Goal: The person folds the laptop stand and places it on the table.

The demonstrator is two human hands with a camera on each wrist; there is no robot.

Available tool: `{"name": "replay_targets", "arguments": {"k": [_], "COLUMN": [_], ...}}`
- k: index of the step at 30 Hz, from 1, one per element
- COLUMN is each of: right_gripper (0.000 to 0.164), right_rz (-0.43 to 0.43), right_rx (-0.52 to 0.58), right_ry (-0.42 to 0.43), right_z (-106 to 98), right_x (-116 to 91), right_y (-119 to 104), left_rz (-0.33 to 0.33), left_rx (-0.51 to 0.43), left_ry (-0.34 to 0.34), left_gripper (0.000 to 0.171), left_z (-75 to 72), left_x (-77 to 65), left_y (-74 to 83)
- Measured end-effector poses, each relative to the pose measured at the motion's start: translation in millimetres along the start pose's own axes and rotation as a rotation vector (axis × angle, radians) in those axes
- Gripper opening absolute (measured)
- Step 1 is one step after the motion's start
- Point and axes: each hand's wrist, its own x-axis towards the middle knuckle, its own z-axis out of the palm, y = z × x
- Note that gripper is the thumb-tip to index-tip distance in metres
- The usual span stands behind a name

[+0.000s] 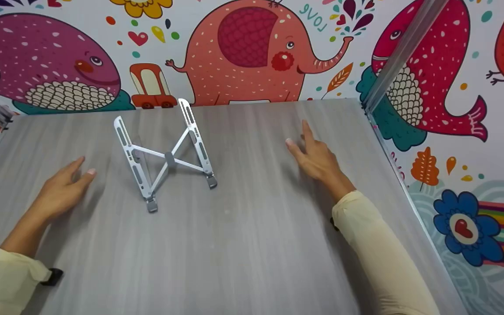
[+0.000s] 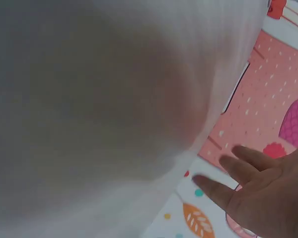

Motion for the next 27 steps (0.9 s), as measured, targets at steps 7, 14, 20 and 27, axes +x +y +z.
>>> {"name": "replay_targets", "arguments": {"k": [7, 14, 20, 27], "right_gripper": [0.086, 0.068, 0.066, 0.061], "right_rz": [-0.133, -0.301, -0.332, -0.322], "right_rx": [0.045, 0.170, 0.227, 0.297], "right_ry": [0.092, 0.146, 0.104, 0.049], "right_z": [27.3, 60.9, 92.1, 118.7], "right_x": [8.6, 26.2, 46.0, 66.1], "right_y": [-33.6, -85.2, -127.5, -161.3], "left_rz": [-0.034, -0.070, -0.081, -0.077], "left_rx": [-0.320, -0.519, -0.642, -0.624], "left_ry": [0.073, 0.130, 0.139, 0.196], "left_gripper": [0.063, 0.061, 0.063, 0.061], "left_z": [18.6, 32.7, 47.7, 65.4], "left_x": [-8.5, -6.6, 3.3, 16.6], "left_y": [24.1, 45.5, 56.7, 68.3]}}
